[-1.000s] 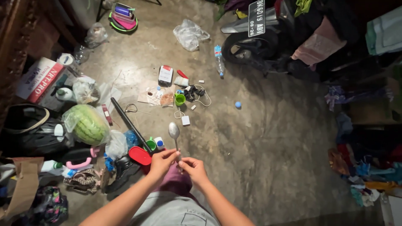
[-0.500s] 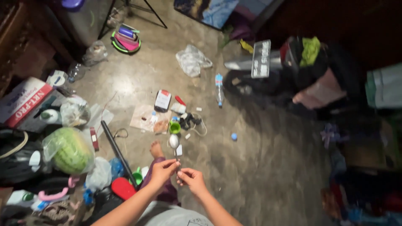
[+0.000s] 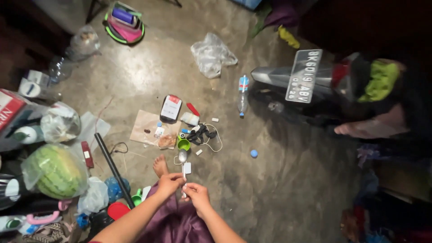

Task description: Organizing a cluttered room by picking up items from the floor and table, including groceries and a motorcycle helmet.

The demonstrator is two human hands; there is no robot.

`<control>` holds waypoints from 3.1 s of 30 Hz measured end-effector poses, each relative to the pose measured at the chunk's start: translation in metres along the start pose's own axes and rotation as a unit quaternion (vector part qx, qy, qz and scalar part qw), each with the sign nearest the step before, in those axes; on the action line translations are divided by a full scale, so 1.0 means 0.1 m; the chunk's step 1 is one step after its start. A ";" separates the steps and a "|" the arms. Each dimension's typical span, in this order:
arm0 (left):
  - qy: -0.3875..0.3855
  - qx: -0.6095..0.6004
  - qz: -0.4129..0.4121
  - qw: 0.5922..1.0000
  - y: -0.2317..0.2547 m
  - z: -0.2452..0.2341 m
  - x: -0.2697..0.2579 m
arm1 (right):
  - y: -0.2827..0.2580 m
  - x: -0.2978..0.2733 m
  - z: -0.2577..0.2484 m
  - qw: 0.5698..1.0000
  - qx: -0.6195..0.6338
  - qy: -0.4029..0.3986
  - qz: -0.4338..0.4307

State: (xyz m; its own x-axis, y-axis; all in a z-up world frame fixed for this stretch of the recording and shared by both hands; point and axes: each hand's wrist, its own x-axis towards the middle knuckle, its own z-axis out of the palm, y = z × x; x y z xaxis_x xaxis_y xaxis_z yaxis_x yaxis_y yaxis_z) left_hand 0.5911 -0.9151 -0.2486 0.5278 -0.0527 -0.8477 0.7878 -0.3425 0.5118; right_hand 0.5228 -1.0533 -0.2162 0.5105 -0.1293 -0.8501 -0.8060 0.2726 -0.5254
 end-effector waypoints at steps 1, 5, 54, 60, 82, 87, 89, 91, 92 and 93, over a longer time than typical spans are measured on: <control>0.001 0.001 -0.007 1.000 -0.07 0.09 0.15 | 0.06 0.14 -0.05 1.000 0.000 -0.001 0.007; -0.011 0.069 -0.027 0.997 -0.41 0.46 0.79 | 0.38 0.79 -0.29 0.997 -0.015 0.038 0.069; 0.023 0.145 -0.055 0.988 -1.87 1.52 2.67 | 1.47 3.25 -1.08 0.946 -0.321 -0.038 0.001; 0.054 0.129 0.018 0.990 -1.44 1.19 1.39 | 1.02 2.30 -1.27 0.884 -0.459 -0.051 -0.068; 0.191 -0.381 0.198 0.882 -1.47 1.22 -2.73 | -0.16 -2.63 -0.71 0.910 -0.187 -0.307 -0.204; 0.196 -0.453 0.204 0.845 -1.75 1.16 -3.81 | 0.18 -3.39 -0.79 0.911 -0.112 -0.364 -0.158; 0.209 -0.493 0.234 0.812 -1.92 1.21 -4.06 | 0.27 -3.66 -0.82 0.900 -0.129 -0.385 -0.155; 0.222 -0.531 0.264 0.774 -2.03 1.23 -4.38 | 0.36 -3.81 -0.85 0.889 -0.147 -0.407 -0.152; 0.244 -0.518 0.252 0.780 -2.06 1.24 -4.58 | 0.40 -3.84 -0.86 0.882 -0.149 -0.418 -0.159; 0.266 -0.504 0.238 0.786 -2.07 1.26 -4.79 | 0.42 -3.86 -0.89 0.876 -0.149 -0.429 -0.165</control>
State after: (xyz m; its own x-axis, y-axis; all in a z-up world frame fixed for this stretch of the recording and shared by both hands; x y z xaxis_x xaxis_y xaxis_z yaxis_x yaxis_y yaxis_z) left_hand 0.1357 -0.9372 0.0337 0.6855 0.5416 -0.4866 0.1710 0.5299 0.8307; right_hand 0.2646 -1.0770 0.0870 0.6644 0.6444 -0.3786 -0.5491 0.0773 -0.8322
